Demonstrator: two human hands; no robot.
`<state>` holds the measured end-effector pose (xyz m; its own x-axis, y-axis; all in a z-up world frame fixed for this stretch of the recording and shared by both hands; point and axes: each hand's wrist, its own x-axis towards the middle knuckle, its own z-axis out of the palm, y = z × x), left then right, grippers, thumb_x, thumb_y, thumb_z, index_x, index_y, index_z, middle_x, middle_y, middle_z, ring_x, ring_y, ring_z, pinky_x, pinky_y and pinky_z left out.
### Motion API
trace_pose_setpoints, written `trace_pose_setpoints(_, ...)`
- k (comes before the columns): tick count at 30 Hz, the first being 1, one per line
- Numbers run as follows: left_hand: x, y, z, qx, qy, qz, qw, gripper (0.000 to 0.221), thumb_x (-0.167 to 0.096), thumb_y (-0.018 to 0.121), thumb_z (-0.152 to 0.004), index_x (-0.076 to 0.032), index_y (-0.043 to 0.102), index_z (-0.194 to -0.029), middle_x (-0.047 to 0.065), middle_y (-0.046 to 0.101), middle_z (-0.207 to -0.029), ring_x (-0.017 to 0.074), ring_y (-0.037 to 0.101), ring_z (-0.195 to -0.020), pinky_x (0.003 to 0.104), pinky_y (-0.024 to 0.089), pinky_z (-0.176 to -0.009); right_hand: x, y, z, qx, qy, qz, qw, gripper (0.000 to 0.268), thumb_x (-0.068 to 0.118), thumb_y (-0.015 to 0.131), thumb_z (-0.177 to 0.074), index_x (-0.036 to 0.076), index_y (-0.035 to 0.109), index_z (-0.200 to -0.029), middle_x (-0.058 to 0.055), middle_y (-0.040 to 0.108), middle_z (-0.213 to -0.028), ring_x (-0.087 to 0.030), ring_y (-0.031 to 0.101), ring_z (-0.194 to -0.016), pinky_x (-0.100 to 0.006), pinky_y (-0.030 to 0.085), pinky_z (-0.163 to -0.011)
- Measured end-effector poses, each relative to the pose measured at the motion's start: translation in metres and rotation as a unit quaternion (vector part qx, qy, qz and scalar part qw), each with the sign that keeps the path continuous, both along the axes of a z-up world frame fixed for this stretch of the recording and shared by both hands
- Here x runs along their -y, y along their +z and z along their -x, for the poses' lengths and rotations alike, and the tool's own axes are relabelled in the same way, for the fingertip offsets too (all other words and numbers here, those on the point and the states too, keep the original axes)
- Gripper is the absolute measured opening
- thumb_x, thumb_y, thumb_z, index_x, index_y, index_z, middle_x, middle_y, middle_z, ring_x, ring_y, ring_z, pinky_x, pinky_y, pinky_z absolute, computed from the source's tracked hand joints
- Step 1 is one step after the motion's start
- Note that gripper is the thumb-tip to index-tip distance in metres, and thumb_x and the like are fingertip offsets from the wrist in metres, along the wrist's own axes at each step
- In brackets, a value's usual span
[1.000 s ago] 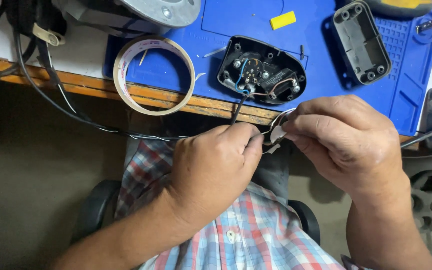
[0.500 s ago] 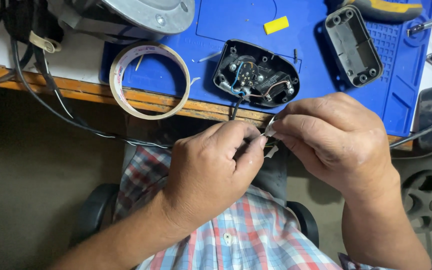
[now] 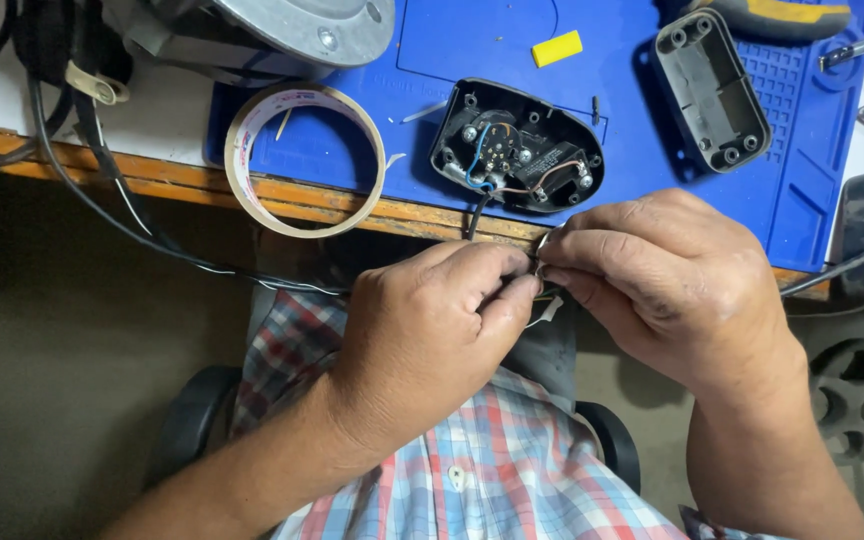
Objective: Wiring and insulating connections with electrical tape inside a plastic housing for an electronic device.
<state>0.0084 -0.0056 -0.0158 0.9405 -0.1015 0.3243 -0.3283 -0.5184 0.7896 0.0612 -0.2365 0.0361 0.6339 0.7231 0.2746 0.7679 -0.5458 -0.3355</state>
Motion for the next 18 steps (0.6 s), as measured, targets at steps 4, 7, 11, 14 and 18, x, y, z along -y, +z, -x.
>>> trace_pose_setpoints(4,-0.001,0.009,0.001,-0.026,-0.015,0.047,0.998,0.009,-0.013,0.078,-0.103,-0.013,0.074,-0.095,0.0,0.079,-0.087,0.0224,0.076,-0.08,0.041,0.057,-0.07,0.001,-0.001,0.001,0.001,-0.004,0.008,1.0,0.012,0.013,0.088,-0.115,0.004,0.082,-0.12,-0.012,0.084,-0.114,-0.032,0.08,-0.096,-0.045,0.06,-0.083)
trace_pose_setpoints(7,-0.002,0.008,0.001,-0.052,-0.026,0.053,0.997,0.016,-0.026,0.078,-0.105,-0.011,0.083,-0.11,0.002,0.088,-0.101,0.0247,0.084,-0.093,0.041,0.062,-0.079,0.001,-0.001,0.003,0.002,-0.011,0.01,1.0,0.013,0.014,0.087,-0.116,0.003,0.082,-0.121,-0.013,0.085,-0.116,-0.033,0.08,-0.098,-0.046,0.06,-0.084)
trace_pose_setpoints(11,-0.001,0.012,-0.001,-0.087,-0.022,0.072,0.993,0.019,-0.018,0.07,-0.108,-0.014,0.074,-0.09,0.001,0.079,-0.083,0.0246,0.073,-0.079,0.043,0.054,-0.073,0.001,-0.002,0.003,0.007,-0.002,0.003,1.0,0.015,0.012,0.091,-0.114,0.002,0.082,-0.122,-0.013,0.085,-0.115,-0.032,0.08,-0.098,-0.045,0.06,-0.083)
trace_pose_setpoints(14,0.001,0.01,-0.002,-0.121,0.001,0.09,0.989,0.017,-0.018,0.072,-0.104,-0.015,0.077,-0.088,0.001,0.078,-0.078,0.0237,0.072,-0.072,0.042,0.053,-0.068,0.004,-0.005,0.005,0.005,-0.02,0.019,1.0,0.03,0.019,0.09,-0.115,-0.001,0.077,-0.132,-0.014,0.087,-0.119,-0.036,0.083,-0.103,-0.049,0.061,-0.088)
trace_pose_setpoints(18,0.003,0.006,-0.001,-0.096,0.018,0.074,0.992,0.015,-0.019,0.073,-0.106,-0.014,0.078,-0.093,0.003,0.08,-0.08,0.0259,0.075,-0.073,0.044,0.056,-0.067,-0.001,-0.003,0.01,0.014,-0.007,-0.038,0.999,0.015,0.01,0.085,-0.115,-0.001,0.08,-0.123,-0.021,0.081,-0.12,-0.035,0.079,-0.1,-0.047,0.061,-0.087)
